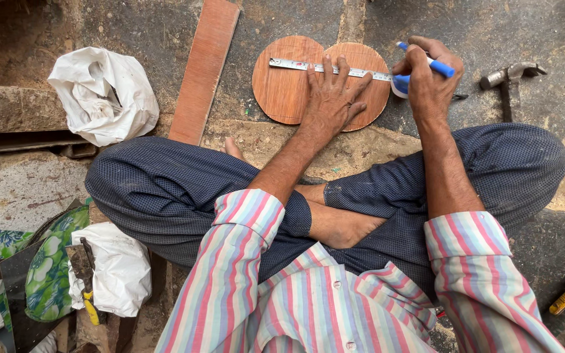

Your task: The person sits on the floor and uses a ruler and a blue marker to draw straight lines on a heart-shaped wooden piece. They repeatedly measure and mark the wood, adjusting the ruler to create multiple parallel lines.

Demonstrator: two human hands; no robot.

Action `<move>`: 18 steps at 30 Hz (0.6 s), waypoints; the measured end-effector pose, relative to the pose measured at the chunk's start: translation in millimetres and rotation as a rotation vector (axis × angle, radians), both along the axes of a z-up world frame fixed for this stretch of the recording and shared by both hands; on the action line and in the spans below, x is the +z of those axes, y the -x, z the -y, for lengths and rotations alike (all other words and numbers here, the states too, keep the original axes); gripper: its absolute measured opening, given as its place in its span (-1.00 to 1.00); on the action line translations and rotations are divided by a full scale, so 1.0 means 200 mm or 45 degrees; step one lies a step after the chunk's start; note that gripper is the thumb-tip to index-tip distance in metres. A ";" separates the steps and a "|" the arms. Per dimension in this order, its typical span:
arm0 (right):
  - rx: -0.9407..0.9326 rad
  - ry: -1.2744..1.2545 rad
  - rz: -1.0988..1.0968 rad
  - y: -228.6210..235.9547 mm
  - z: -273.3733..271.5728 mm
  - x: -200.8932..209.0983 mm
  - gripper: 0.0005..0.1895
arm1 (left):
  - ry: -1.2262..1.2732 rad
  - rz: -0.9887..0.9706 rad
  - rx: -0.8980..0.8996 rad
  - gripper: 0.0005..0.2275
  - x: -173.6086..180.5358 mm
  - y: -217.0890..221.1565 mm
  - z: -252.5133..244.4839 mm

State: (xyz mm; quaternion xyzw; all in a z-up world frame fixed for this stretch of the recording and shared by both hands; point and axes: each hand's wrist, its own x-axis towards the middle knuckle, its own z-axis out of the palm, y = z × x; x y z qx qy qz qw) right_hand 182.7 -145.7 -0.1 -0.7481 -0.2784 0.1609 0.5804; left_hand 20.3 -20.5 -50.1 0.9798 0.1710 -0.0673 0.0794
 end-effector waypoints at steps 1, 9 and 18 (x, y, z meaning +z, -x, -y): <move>0.021 -0.035 -0.092 0.00 0.00 0.00 -0.76 | 0.020 -0.002 -0.002 -0.41 0.00 0.01 0.00; 0.095 0.413 0.119 0.01 -0.02 -0.03 -0.84 | 0.187 -0.025 0.007 -0.37 0.01 0.01 -0.02; 0.168 0.293 0.098 -0.01 -0.04 -0.10 -0.84 | 0.232 0.018 0.037 -0.36 -0.03 -0.01 -0.02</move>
